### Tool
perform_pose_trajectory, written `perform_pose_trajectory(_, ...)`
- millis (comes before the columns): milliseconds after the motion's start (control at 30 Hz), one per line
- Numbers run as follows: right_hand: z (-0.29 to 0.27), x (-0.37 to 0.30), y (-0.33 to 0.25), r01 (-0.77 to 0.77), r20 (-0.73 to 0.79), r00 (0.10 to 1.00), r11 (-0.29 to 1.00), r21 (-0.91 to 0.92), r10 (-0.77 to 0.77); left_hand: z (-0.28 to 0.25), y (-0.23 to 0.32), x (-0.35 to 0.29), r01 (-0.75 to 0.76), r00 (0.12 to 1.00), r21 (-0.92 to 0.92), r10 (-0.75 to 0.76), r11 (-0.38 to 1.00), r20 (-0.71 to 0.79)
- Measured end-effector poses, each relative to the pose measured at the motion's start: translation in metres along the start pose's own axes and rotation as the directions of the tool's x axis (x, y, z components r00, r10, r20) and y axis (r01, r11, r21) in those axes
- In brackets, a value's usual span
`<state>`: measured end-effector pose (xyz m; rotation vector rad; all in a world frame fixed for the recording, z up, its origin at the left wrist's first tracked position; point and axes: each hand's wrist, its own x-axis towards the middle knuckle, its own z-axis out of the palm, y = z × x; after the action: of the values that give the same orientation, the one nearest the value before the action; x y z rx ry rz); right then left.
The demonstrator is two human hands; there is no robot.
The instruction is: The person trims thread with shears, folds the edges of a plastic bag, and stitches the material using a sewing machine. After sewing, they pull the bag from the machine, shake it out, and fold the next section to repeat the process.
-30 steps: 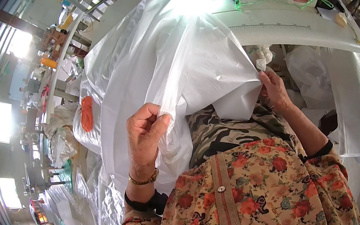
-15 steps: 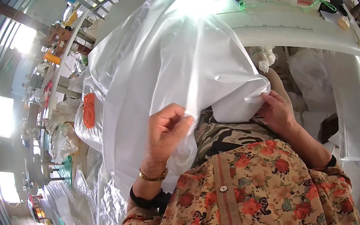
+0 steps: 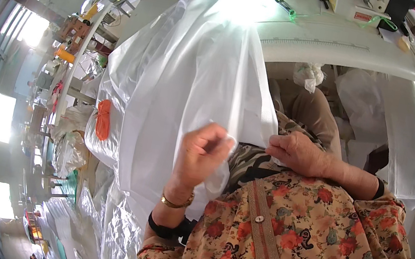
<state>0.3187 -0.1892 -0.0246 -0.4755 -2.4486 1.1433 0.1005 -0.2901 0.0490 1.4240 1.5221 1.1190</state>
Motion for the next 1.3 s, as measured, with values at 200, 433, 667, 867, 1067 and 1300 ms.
perform_pose_trajectory(200,-0.01,0.014,-0.054,0.054,0.01,0.998,0.947,0.317,-0.06,0.02,-0.002,-0.002,0.023,0.998,0.057,-0.026,0.998,0.054)
perform_pose_trajectory(433,0.002,0.016,-0.062,0.1,0.172,0.978,0.991,0.093,-0.115,0.019,-0.011,-0.011,-0.089,0.996,0.096,0.086,0.991,0.032)
perform_pose_trajectory(667,0.006,0.025,-0.072,0.198,0.289,0.942,0.978,-0.061,-0.172,0.016,-0.006,-0.016,0.112,0.994,-0.048,-0.112,0.993,0.015)
perform_pose_trajectory(867,0.018,0.039,-0.059,0.342,0.331,0.89,0.939,-0.034,-0.313,0.006,-0.023,-0.019,0.059,0.99,-0.09,-0.07,0.994,-0.123)
perform_pose_trajectory(1067,0.009,0.096,0.032,0.085,-0.657,0.676,0.85,0.52,0.334,-0.048,0.018,-0.017,-0.032,0.977,0.272,0.088,0.962,-0.196)
perform_pose_trajectory(1300,0.147,0.275,-0.005,0.439,-0.554,0.824,0.752,0.491,-0.12,-0.036,0.104,0.014,-0.215,0.975,0.592,0.205,0.777,0.085)
